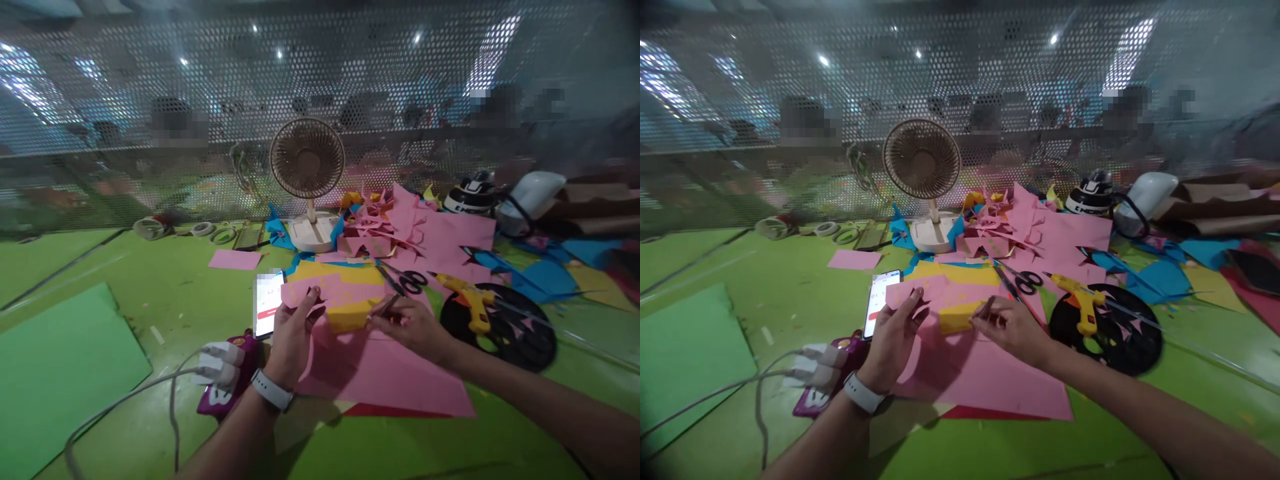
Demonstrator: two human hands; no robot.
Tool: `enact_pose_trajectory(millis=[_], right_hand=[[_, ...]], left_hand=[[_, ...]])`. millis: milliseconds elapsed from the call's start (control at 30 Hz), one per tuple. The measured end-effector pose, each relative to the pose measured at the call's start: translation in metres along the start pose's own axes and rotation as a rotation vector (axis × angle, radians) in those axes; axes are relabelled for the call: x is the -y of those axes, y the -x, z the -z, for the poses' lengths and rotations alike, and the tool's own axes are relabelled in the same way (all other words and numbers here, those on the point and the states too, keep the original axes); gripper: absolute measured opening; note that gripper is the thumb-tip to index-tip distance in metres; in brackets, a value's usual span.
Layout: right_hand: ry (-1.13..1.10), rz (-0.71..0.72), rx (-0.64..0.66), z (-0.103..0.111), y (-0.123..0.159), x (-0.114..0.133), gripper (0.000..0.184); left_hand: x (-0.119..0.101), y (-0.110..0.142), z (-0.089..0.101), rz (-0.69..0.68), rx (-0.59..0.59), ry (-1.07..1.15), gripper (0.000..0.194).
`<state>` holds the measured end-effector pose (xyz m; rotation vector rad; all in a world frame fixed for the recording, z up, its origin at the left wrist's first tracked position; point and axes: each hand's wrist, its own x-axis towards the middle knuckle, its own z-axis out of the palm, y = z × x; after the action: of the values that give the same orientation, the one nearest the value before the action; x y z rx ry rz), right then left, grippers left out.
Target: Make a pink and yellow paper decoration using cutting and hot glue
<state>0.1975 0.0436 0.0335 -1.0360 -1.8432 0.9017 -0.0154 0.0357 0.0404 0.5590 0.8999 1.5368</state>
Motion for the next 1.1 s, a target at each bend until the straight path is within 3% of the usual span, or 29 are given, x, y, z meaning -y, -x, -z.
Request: enact_pose_trajectory(millis=[100, 300, 533, 667, 933, 1100], right_hand=[[0.119, 0.032, 0.086, 0.0, -0.006, -0.003, 0.017], [0.147, -0.092, 0.353, 0.011, -0.022, 0.003, 0.014], [0.169, -0.097, 0.474, 0.025, -0.03, 0.002, 0.018], [0.148, -0.184, 0.411, 0.026, -0.032, 0.0, 0.024], [-0.19, -0.309, 0.06, 0.019, -0.052, -0.012, 0.029], [-0.276, -0.291, 0.061, 0.005, -0.066, -0.023, 0.029]], left_hand=[[0.0, 0.0, 0.001, 0.002, 0.004, 0.004, 0.019], [0.0, 0.002, -0.001, 0.025, 0.002, -0.025, 0.02], [0.002, -0.002, 0.003, 0.031, -0.006, -0.041, 0.021], [0.002, -0.003, 0.004, 0.031, -0.021, -0.016, 0.019], [0.003, -0.005, 0.005, 0.024, -0.032, -0.013, 0.021], [0.003, -0.006, 0.004, 0.04, -0.059, -0.009, 0.022]])
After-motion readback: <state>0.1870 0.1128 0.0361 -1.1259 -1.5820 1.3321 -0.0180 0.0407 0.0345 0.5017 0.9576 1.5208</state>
